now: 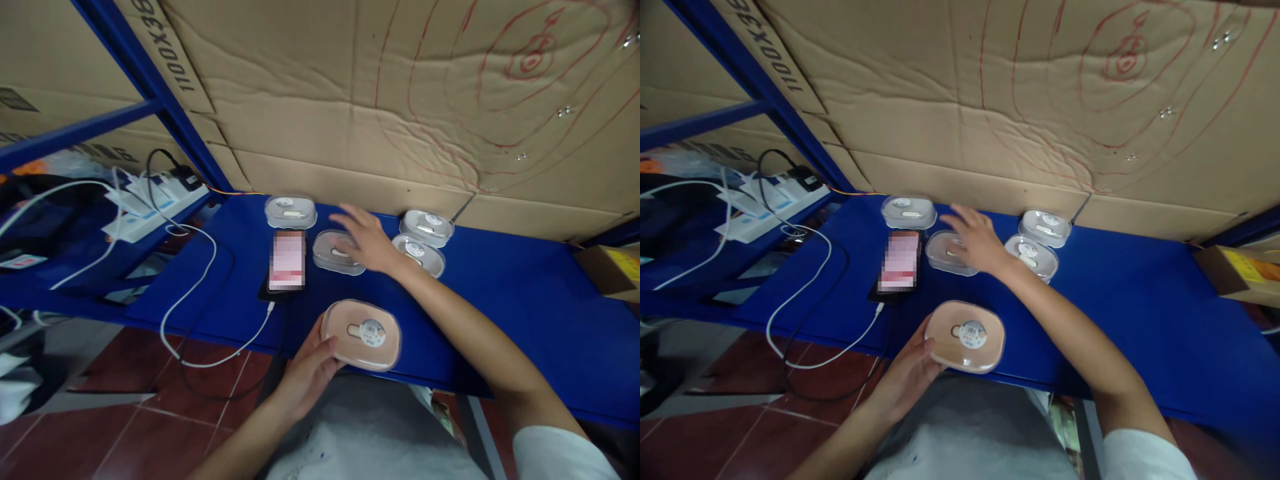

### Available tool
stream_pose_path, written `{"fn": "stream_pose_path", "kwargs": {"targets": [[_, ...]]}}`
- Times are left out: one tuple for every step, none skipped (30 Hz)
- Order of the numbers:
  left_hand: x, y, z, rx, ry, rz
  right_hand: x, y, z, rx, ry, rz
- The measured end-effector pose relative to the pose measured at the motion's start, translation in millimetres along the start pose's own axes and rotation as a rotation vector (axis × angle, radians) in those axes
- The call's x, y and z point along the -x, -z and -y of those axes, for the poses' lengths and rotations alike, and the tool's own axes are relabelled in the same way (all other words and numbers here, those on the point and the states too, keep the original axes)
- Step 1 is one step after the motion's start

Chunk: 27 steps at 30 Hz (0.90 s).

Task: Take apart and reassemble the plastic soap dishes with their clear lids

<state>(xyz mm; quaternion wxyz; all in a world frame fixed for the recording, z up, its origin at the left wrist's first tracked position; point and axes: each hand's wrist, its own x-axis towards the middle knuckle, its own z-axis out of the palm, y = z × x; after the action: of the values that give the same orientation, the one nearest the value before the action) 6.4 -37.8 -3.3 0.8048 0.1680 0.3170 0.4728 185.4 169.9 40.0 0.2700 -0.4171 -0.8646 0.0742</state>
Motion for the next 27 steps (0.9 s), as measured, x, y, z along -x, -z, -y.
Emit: {"fn": "stream_pose_path", "kwargs": {"targets": [[0,0.0,0,0.001,0.000,-0.002,7,0,9,0.086,0.088,0.071],[0,0.2,0,0.002,0.001,-0.003,12,-1,16,0.165,0.155,0.135],[0,0.7,1,0.002,0.002,-0.004,15,-1,20,0.219,0.183,0.180],[0,1.4,1,-0.001,0.003,-0.005,15,-1,21,0.257,0.180,0.205],[0,2.1,1,-0.006,0.005,-0.006,12,-1,19,0.285,0.156,0.215],[0,2.9,2,-0.014,0.006,-0.006,8,-1,14,0.305,0.121,0.212],[0,3.5,2,-0.023,0.007,-0.007,4,0,9,0.322,0.080,0.199],[0,4.1,1,-0.032,0.009,-0.008,-2,1,3,0.337,0.039,0.179],[0,4.4,1,-0.038,0.011,-0.008,-7,1,-2,0.349,0.003,0.158],[-1,4.6,1,-0.042,0.014,-0.008,-12,1,-6,0.358,-0.024,0.139],[-1,4.7,1,-0.045,0.016,-0.006,-16,-1,-8,0.361,-0.040,0.125],[-1,4.6,0,-0.047,0.017,-0.002,-20,-3,-7,0.359,-0.045,0.119],[-1,4.5,0,-0.049,0.018,0.002,-24,-6,-5,0.353,-0.038,0.121],[-1,4.2,1,-0.052,0.020,0.004,-28,-10,0,0.343,-0.019,0.129],[-1,3.9,2,-0.055,0.019,0.001,-31,-14,5,0.330,0.006,0.140],[0,3.6,3,-0.060,0.011,-0.009,-33,-17,11,0.317,0.031,0.150],[0,3.4,4,-0.067,-0.004,-0.028,-33,-19,16,0.306,0.055,0.158],[0,3.4,5,-0.080,-0.030,-0.052,-32,-20,20,0.289,0.075,0.162],[-1,3.7,7,-0.106,-0.066,-0.079,-28,-19,22,0.258,0.094,0.160],[-1,4.2,8,-0.148,-0.117,-0.110,-21,-17,23,0.217,0.107,0.152],[-2,5.1,9,-0.206,-0.182,-0.142,-12,-14,22,0.178,0.117,0.138],[-3,6.4,9,-0.278,-0.256,-0.169,1,-9,19,0.144,0.123,0.117],[-4,7.9,9,-0.360,-0.331,-0.187,15,-2,15,0.130,0.119,0.091],[-6,9.7,8,-0.449,-0.401,-0.195,31,5,10,0.160,0.111,0.060],[-7,11.6,8,-0.542,-0.459,-0.193,48,13,6,0.200,0.099,0.030],[-8,13.4,8,-0.640,-0.501,-0.181,65,21,2,0.211,0.085,0.014],[-8,15.0,8,-0.744,-0.528,-0.164,81,29,-1,0.216,0.073,-0.001]]}}
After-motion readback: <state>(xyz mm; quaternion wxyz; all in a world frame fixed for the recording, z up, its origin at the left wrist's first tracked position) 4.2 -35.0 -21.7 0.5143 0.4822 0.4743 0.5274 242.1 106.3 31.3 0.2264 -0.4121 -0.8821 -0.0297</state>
